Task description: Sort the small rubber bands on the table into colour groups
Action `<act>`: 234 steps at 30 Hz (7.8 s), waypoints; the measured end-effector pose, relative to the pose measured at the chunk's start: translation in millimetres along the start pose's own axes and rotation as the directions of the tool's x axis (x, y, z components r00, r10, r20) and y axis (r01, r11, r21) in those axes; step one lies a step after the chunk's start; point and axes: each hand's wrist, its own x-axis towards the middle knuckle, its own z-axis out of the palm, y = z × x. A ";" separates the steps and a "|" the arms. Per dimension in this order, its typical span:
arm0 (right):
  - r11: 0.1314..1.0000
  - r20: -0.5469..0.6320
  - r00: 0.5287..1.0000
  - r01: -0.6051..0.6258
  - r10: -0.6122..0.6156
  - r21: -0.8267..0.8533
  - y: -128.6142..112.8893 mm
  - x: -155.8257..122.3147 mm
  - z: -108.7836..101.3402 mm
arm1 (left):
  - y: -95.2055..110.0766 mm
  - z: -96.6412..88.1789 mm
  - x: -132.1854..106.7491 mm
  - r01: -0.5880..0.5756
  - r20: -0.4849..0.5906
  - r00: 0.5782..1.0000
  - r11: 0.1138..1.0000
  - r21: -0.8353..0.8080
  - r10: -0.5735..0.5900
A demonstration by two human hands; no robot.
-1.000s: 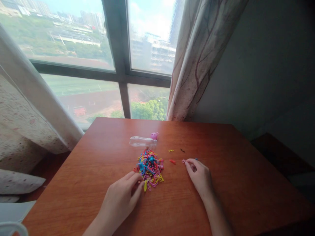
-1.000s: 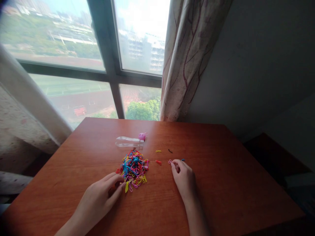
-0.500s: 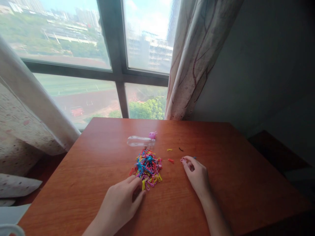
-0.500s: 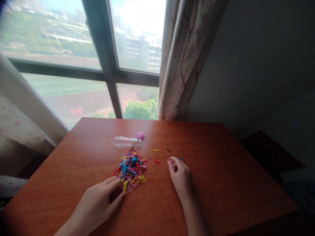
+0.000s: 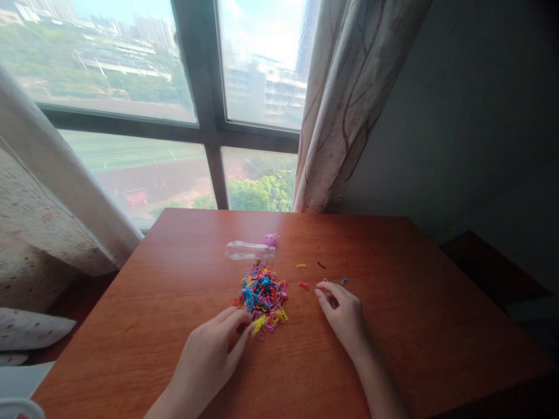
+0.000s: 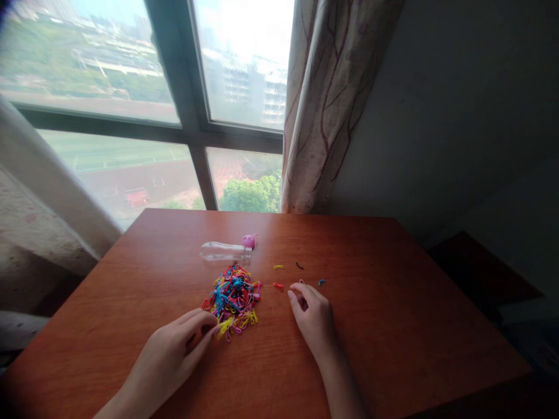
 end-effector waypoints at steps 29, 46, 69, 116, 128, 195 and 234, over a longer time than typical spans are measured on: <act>0.951 0.310 0.921 0.155 -0.237 0.268 -80.9 -19.4 33.5 | 9.8 -4.0 15.2 -0.078 -0.033 0.997 0.961 -0.264 0.071; 0.981 0.257 0.951 0.137 -0.169 0.139 -67.8 -21.6 28.4 | 44.6 -21.2 106.2 -0.171 0.072 0.984 0.982 0.081 0.165; 0.978 0.231 0.962 0.108 -0.148 0.176 -65.7 -18.0 23.9 | 54.6 -9.4 145.5 -0.126 0.135 0.986 0.967 0.220 0.098; 1.000 0.061 0.998 0.002 -0.001 -0.026 -29.4 38.6 16.1 | -1.0 -7.5 -14.6 0.076 0.135 0.987 0.994 0.073 -0.086; 0.975 0.199 0.973 0.071 -0.114 0.211 -63.3 -6.5 18.0 | 9.5 -12.0 -1.3 0.010 0.067 0.998 1.000 -0.028 -0.008; 0.985 -0.050 0.994 -0.107 0.101 -0.134 -35.3 22.4 17.1 | 31.9 -17.0 64.5 -0.134 0.073 0.989 0.989 0.062 0.129; 1.000 0.103 0.994 -0.023 0.021 0.015 -60.2 -11.1 22.6 | 17.7 3.9 -1.9 -0.065 0.159 0.987 0.982 0.178 0.036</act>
